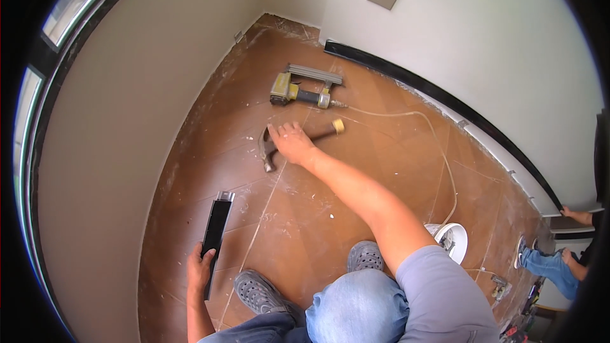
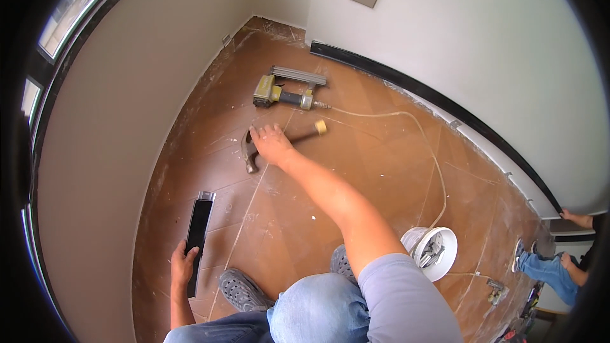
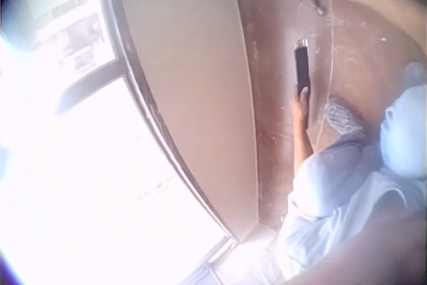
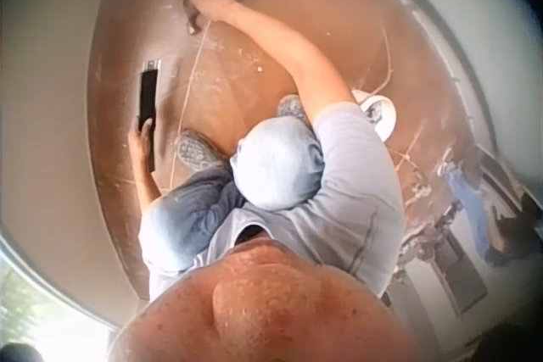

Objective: Installing black baseboards along the bottom of a wall using a nail gun and hammer.

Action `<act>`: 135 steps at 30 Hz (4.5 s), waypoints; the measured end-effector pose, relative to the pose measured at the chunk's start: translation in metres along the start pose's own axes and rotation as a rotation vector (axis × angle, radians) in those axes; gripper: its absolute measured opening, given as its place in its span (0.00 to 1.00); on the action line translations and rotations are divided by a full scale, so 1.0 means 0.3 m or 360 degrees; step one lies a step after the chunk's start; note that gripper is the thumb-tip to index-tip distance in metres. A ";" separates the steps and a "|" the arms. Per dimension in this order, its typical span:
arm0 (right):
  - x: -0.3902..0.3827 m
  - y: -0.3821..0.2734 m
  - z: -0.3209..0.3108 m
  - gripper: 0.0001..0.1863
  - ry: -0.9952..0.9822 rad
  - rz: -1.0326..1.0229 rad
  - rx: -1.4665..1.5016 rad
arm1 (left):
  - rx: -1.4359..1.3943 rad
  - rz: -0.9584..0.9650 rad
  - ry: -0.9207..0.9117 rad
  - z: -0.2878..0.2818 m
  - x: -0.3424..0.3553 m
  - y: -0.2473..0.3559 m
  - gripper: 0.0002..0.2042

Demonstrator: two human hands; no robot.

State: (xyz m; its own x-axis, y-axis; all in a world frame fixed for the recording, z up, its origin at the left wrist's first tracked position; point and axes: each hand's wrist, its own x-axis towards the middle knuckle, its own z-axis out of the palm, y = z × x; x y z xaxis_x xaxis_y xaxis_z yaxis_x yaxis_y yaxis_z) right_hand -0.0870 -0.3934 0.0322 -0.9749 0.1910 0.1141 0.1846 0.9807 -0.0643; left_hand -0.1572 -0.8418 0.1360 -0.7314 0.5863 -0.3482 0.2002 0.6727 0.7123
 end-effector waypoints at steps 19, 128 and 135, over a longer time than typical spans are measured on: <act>-0.463 -0.317 0.018 0.27 -0.0308 0.0853 0.0605 | 0.0328 0.0445 -0.0223 -0.087 0.139 -0.073 0.22; -0.011 -0.081 0.058 0.47 0.0031 0.0922 0.0213 | 0.1533 -0.0292 0.0933 -0.415 0.408 -0.636 0.09; -0.002 -0.079 0.049 0.50 -0.0033 0.0981 0.0216 | 0.1422 0.0057 0.1240 -0.388 0.433 -0.646 0.08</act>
State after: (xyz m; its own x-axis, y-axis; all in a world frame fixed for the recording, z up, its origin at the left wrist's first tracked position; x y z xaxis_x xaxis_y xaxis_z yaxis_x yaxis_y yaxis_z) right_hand -0.0925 -0.4173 0.0191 -0.6968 0.7173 -0.0033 0.6973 0.6762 -0.2377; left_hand -0.3669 -0.9485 0.0235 -0.8542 0.3862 0.3481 0.3866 0.9195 -0.0715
